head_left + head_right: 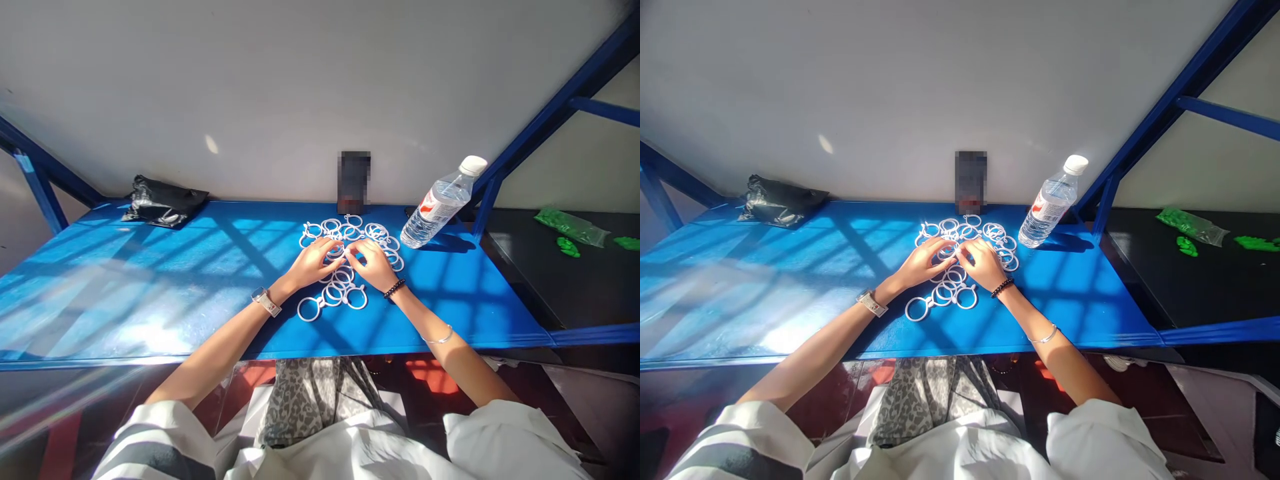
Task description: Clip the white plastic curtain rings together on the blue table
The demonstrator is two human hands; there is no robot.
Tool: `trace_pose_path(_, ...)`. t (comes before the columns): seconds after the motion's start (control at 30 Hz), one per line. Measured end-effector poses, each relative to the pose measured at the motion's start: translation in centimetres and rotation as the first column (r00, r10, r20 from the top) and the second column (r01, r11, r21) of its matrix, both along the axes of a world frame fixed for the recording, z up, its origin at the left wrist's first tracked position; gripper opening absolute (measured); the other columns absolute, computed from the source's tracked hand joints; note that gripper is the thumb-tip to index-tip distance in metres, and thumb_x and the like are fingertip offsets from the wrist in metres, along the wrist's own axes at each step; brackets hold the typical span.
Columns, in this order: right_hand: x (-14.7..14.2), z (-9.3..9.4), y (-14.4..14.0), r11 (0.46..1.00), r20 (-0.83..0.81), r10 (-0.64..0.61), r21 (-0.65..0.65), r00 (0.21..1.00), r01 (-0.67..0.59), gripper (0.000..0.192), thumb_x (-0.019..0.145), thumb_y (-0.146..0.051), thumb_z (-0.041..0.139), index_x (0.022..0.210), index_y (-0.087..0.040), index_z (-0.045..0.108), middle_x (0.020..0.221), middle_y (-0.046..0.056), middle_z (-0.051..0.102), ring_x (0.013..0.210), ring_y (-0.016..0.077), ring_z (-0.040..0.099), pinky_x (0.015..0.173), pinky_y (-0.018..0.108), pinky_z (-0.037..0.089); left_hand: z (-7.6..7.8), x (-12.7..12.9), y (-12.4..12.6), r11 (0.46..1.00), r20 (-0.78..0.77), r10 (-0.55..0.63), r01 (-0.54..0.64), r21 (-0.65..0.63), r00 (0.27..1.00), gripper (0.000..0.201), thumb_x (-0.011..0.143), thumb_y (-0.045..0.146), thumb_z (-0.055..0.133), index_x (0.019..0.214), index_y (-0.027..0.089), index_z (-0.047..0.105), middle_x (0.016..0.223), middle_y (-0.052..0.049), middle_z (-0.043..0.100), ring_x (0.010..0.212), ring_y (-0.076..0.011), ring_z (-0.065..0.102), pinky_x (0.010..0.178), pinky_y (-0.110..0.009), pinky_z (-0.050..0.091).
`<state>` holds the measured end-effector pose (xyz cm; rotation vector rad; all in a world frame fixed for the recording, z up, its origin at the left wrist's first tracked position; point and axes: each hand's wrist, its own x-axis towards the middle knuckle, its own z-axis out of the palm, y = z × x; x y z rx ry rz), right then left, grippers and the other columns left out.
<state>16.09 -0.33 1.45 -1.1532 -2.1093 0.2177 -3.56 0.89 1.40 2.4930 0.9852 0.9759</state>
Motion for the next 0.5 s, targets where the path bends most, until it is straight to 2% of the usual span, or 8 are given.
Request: trace_pose_path(0.5,0.08,-0.33,0.18,1.0,-0.036,0.017,-0.002,0.999,-0.017,0.017,0.092,-0.032,0.054,0.083,-0.021,0.064,0.081,0.005,0.068,0.083,0.0228,0.062,0.078,0.038,0.047,0.4,-0.14,-0.04,0.998,0.029,0.006,-0.005,-0.055,1.0,0.034,0.089,0.034,0.057,0.118,0.017,0.056,0.118,-0.009,0.064,0.107,-0.0218,0.06,0.093,-0.037,0.05)
